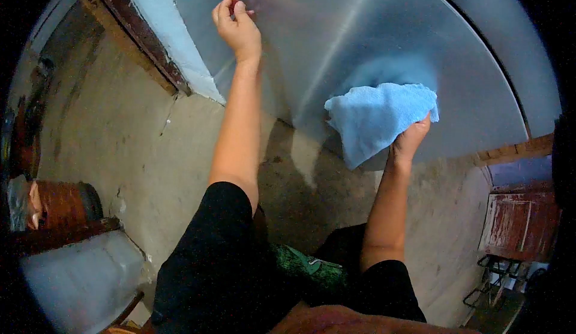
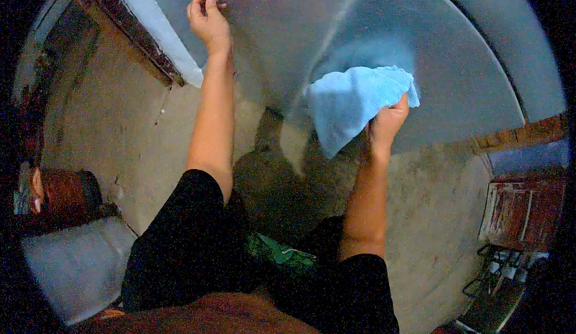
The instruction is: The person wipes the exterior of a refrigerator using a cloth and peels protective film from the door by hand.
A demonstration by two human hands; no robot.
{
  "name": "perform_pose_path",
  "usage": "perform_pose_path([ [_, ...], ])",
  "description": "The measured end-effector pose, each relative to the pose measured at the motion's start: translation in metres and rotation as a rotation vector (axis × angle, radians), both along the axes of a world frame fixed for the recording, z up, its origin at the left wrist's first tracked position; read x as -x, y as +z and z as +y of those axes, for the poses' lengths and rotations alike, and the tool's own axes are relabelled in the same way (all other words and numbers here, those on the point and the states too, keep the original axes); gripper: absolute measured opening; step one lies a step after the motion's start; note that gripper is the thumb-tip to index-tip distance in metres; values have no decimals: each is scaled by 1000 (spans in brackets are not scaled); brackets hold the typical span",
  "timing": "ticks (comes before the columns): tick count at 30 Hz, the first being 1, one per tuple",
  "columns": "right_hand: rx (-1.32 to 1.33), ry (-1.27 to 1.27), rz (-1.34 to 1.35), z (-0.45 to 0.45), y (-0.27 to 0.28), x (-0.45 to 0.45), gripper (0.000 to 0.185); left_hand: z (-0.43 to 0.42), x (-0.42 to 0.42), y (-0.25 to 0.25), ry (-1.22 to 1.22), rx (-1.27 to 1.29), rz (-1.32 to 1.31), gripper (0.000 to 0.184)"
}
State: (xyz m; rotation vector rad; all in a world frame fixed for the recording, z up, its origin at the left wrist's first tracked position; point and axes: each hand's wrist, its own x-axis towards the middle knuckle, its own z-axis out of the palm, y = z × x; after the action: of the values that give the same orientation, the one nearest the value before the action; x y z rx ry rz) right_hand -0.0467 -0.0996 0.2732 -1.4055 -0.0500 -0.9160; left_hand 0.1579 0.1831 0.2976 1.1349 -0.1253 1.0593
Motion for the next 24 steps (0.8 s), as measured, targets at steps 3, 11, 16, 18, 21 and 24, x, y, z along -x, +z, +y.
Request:
perform_pose_path([
  [3, 84, -4, 2, -8, -6, -1, 21, 19, -6, -6, 97, -180, -14, 23],
  [11, 24, -71, 16, -9, -9, -4, 20, 18, -9, 2, 93, -281, -53, 19],
  [16, 47, -132, 17, -7, -7, -5, 21, 26, -16, 11, 31, -234, 89, 4],
  [18, 117, -119, 18, -9, -9, -3, 21, 28, -19, 10, 109, -324, 41, 4],
  [21, 62, -94, 32, -11, -10, -2, 22, 26, -20, 8, 243, -452, -17, 5],
  [24, 84, -63, -3, -11, -8, -4, 22, 18, -20, -4, 306, -493, -18, 4],
])
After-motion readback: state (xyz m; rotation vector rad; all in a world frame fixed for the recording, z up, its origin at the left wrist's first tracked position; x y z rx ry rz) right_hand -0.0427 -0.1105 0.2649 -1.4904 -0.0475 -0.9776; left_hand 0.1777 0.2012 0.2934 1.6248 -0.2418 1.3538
